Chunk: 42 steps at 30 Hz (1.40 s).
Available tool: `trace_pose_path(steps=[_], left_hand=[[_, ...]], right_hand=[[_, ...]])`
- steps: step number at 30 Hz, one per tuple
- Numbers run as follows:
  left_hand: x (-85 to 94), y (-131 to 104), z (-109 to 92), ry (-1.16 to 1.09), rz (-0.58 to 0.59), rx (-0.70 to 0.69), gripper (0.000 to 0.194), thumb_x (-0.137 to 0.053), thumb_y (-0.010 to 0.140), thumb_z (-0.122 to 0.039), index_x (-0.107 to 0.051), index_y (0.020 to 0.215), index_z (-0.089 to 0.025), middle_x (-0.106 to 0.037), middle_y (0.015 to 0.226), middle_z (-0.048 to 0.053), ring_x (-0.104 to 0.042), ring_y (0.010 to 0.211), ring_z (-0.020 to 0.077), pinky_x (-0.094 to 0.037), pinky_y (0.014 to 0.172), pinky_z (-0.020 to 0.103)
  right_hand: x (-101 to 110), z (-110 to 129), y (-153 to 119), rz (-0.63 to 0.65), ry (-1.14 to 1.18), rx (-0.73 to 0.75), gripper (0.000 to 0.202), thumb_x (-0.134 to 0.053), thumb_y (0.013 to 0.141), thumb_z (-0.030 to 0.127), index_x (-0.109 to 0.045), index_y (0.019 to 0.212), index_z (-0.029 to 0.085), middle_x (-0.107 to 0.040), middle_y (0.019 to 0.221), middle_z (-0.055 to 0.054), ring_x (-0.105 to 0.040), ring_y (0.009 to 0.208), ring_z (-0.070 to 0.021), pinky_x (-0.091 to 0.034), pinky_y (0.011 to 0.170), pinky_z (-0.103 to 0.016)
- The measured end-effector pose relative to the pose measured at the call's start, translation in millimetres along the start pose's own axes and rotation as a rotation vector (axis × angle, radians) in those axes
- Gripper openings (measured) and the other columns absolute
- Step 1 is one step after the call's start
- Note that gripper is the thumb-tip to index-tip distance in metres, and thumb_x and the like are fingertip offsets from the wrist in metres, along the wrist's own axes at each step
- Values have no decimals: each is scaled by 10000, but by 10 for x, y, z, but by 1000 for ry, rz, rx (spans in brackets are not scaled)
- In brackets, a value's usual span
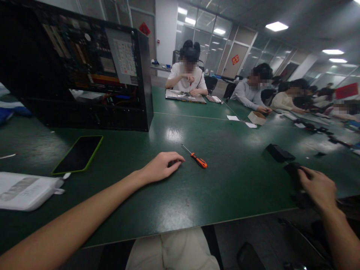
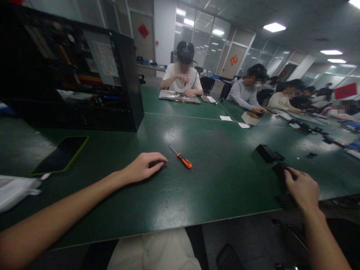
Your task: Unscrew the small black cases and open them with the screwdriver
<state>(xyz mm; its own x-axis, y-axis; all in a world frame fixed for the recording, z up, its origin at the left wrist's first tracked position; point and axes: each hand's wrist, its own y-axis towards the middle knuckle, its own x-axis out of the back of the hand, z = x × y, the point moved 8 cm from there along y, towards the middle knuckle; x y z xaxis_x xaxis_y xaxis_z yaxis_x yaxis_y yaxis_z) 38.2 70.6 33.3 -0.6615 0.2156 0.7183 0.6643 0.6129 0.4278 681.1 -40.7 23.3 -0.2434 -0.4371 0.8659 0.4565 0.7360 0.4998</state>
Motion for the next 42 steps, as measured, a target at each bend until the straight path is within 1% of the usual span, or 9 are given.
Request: trace_pose_path(steps=[4, 8, 12, 18, 20, 27, 33, 37, 42], left_hand=[[-1, 1, -7, 1, 3, -8, 206, -578, 1011, -221, -726, 1152, -200, -755, 1091, 61, -713, 950, 191, -545, 874, 318], [-5, 1, -21, -8, 13, -15, 206, -572, 1015, -219, -725, 1151, -197, -754, 1104, 62, -711, 972, 194, -544, 894, 325], [-18, -1, -27, -6, 28, -25, 203, -572, 1015, -214, -726, 1146, -194, -753, 1106, 67, -709, 981, 198, -541, 909, 334], [-32, -3, -39, -2, 49, -45, 201, -566, 1019, -213, -723, 1142, -193, -752, 1114, 67, -710, 995, 198, -539, 916, 332], [-28, -2, -43, -1, 48, -51, 203, -564, 1019, -212, -724, 1142, -194, -753, 1110, 70, -712, 994, 201, -544, 918, 334], [-30, 1, -68, -7, 57, -65, 208, -561, 1017, -196, -726, 1144, -197, -755, 1129, 72, -713, 1036, 207, -544, 955, 344], [-38, 2, -73, -2, 65, -76, 208, -553, 1025, -204, -725, 1142, -188, -753, 1138, 79, -708, 1053, 211, -542, 963, 349], [-37, 4, -79, -6, 67, -73, 207, -553, 1026, -205, -723, 1141, -185, -752, 1125, 79, -709, 1034, 209, -547, 950, 349], [-39, 2, -101, 1, 77, -83, 209, -551, 1027, -200, -724, 1143, -188, -750, 1127, 81, -711, 1043, 212, -552, 953, 352]], right_hand=[[-16, 18, 0, 3, -15, -17, 724, -314, 972, 656, -781, 1241, 173, -751, 1251, -151, -702, 1129, -364, -546, 859, -438], [-6, 54, -22, -10, -23, -31, 678, -316, 993, 595, -780, 1239, 167, -734, 1319, -111, -692, 1166, -328, -544, 898, -410], [4, 66, 10, 28, -45, -47, 613, -355, 986, 555, -782, 1242, 198, -734, 1324, -96, -689, 1159, -318, -540, 896, -400], [10, 72, 118, 159, -130, -69, 611, -367, 968, 560, -792, 1242, 216, -776, 1031, -201, -714, 910, -395, -521, 719, -457], [7, 92, 143, 185, -151, -63, 611, -357, 971, 543, -790, 1245, 208, -770, 996, -213, -714, 880, -400, -516, 700, -458], [-17, 71, 201, 208, -169, -54, 600, -340, 985, 478, -757, 1291, 174, -775, 1102, -205, -724, 975, -398, -538, 756, -465], [-9, 56, 186, 214, -157, -46, 601, -378, 982, 542, -773, 1275, 197, -783, 1154, -152, -721, 1048, -371, -540, 792, -420], [14, 77, 173, 194, -166, -56, 615, -366, 990, 552, -782, 1256, 184, -775, 1185, -159, -716, 1062, -372, -534, 772, -415], [-22, 139, 172, 187, -166, -4, 593, -354, 995, 515, -777, 1253, 188, -765, 1224, -152, -719, 1055, -372, -530, 786, -421]])
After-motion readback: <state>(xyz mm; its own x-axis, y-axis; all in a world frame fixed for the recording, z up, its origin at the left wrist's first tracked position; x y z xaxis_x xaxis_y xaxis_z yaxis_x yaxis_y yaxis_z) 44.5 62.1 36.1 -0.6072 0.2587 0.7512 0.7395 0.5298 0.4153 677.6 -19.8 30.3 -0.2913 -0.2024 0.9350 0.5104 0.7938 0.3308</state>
